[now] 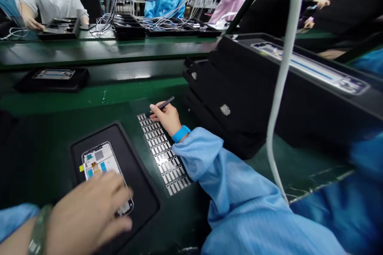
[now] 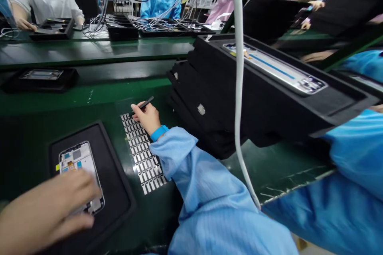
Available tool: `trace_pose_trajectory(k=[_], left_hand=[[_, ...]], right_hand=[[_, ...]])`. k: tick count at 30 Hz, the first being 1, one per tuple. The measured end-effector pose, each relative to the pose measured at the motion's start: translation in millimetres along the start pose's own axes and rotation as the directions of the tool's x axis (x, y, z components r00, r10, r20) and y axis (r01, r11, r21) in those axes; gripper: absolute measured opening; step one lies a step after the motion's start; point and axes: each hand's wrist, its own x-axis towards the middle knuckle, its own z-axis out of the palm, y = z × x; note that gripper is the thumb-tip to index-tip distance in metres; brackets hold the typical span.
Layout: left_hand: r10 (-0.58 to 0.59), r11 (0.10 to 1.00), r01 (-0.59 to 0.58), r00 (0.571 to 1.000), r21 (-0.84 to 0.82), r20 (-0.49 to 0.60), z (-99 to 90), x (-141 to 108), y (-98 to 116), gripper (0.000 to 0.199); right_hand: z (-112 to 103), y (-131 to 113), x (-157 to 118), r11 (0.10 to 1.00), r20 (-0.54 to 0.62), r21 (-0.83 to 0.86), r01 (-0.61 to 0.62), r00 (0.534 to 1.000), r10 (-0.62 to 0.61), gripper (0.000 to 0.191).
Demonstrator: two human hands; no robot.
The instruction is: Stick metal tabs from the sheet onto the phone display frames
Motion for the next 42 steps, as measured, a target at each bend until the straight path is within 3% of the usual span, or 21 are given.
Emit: trace_pose_trajectory(k=[1,4,7,9,13,16,19,22,24,26,28,30,32,36,42], left_hand=[[0.002,1.000,-0.002,1.000,0.003,-0.002,-5.5,18.7,-6.3,0.034],[-0.149,0.985,0.155,0.986,0.078,-0.075,-11.0,85.7,-32.2,0.052],[-0.216,0.971,0.224,0.971,0.077,-0.104,1.3,140.9,-51.6,0.054],[-0.227,0.970,0.234,0.968,0.065,-0.110,11.8,160.0,-56.2,0.050],[-0.210,0.976,0.216,0.968,0.031,-0.137,19.7,164.1,-54.5,0.035],[-0.208,0.978,0.206,0.966,-0.026,-0.153,16.0,158.4,-53.2,0.028],[-0.229,0.971,0.213,0.959,-0.112,-0.166,12.7,154.6,-53.9,0.025],[-0.276,0.952,0.241,0.942,-0.189,-0.191,12.5,151.8,-55.2,0.024],[-0.309,0.938,0.262,0.928,-0.227,-0.206,13.2,150.4,-56.1,0.023],[-0.335,0.926,0.277,0.916,-0.257,-0.220,14.0,149.6,-56.4,0.022],[-0.347,0.919,0.278,0.906,-0.278,-0.242,14.9,149.6,-55.8,0.021],[-0.347,0.919,0.268,0.897,-0.288,-0.274,15.7,149.9,-54.4,0.018],[-0.339,0.924,0.253,0.889,-0.288,-0.308,16.4,150.1,-52.7,0.013],[-0.329,0.931,0.235,0.874,-0.280,-0.359,17.1,149.5,-51.3,0.007],[-0.323,0.935,0.228,0.863,-0.271,-0.389,18.2,148.3,-52.1,0.007]], right_hand=[[1.2,1.3,2.9,1.000,-0.014,-0.016,0.007,1.000,-0.007,0.031],[2.3,5.4,9.9,0.999,-0.026,-0.053,0.008,1.000,-0.009,0.029],[1.8,8.7,12.6,0.998,-0.014,-0.058,-0.002,1.000,0.001,0.029],[1.6,9.0,12.2,0.998,-0.007,-0.055,0.000,1.000,0.000,0.030],[-1.8,-2.6,5.4,0.997,-0.042,-0.046,0.069,0.997,-0.071,0.034],[-10.8,-19.3,-3.7,0.941,-0.069,-0.147,0.306,0.946,-0.318,0.037],[-21.0,-29.2,-11.6,0.764,0.126,-0.373,0.527,0.844,-0.521,0.030],[-26.5,-27.2,-12.9,0.621,0.432,-0.435,0.652,0.756,-0.492,0.024],[-28.0,-25.2,-10.5,0.612,0.493,-0.395,0.685,0.720,-0.488,0.022],[-29.2,-27.4,-7.4,0.669,0.386,-0.334,0.664,0.744,-0.545,0.022],[-30.0,-33.7,-5.3,0.787,0.204,-0.234,0.571,0.820,-0.534,0.030],[-28.7,-40.9,-5.3,0.909,0.080,-0.075,0.409,0.912,-0.403,0.042],[-24.4,-45.7,-7.5,0.971,0.045,0.071,0.230,0.971,-0.233,0.047],[-12.1,-45.8,-14.4,0.988,0.068,0.148,0.035,0.997,-0.046,0.041],[-6.9,-37.8,-17.2,0.996,0.064,0.072,0.047,0.997,-0.052,0.031]])
